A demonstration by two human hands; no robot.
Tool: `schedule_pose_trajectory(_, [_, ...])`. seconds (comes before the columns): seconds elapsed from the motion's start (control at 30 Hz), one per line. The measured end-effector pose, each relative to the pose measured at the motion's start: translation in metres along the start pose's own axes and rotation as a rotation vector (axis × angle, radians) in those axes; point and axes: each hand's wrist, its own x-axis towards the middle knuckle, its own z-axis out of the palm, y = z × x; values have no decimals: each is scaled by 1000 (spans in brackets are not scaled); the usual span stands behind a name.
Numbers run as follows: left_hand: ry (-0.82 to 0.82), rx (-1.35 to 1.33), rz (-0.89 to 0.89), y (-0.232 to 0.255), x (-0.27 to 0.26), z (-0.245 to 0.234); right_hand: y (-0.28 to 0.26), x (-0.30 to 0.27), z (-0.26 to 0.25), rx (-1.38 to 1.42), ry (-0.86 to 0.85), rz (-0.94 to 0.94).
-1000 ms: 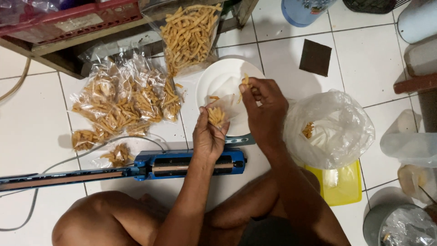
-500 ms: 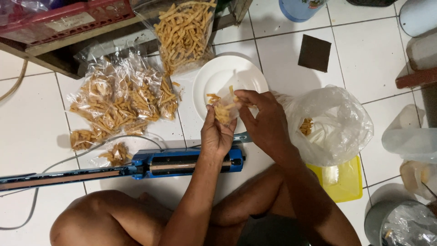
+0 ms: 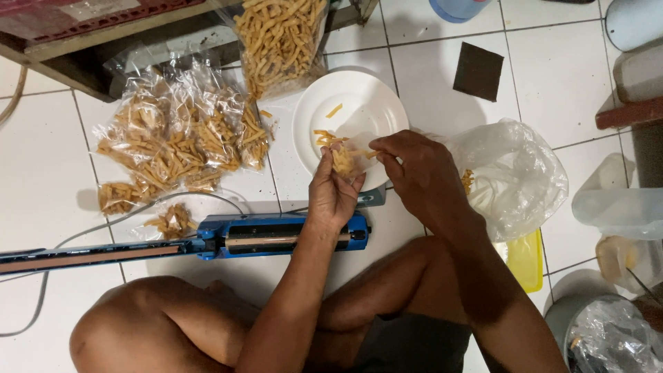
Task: Packing small snacks into plastic bags and sealing them using a manual heat sealer while sitting on the floor.
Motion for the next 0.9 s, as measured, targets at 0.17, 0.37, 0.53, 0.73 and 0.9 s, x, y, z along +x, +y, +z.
schedule_pose_trajectory(0.17, [-31,-12,-35,3,-6,-3,-14,-3,-4,45,43,-48])
schedule_pose_trajectory(0.37, [-79,-49,-39,11,-16,10,-30,-11,9,-200,106,-204])
schedule_pose_trajectory(0.53, [-92,3,-63,22,-34,11,-37,-6,13,-352,89,-256])
schedule_pose_trajectory(0.73, [-56,-49,0,42,-22,-17,-28,17,20,73,42,-89])
schedule_pose_trajectory(0.9, [9,-83,82,69,-22,-36,73,60,100,-234,-72,168])
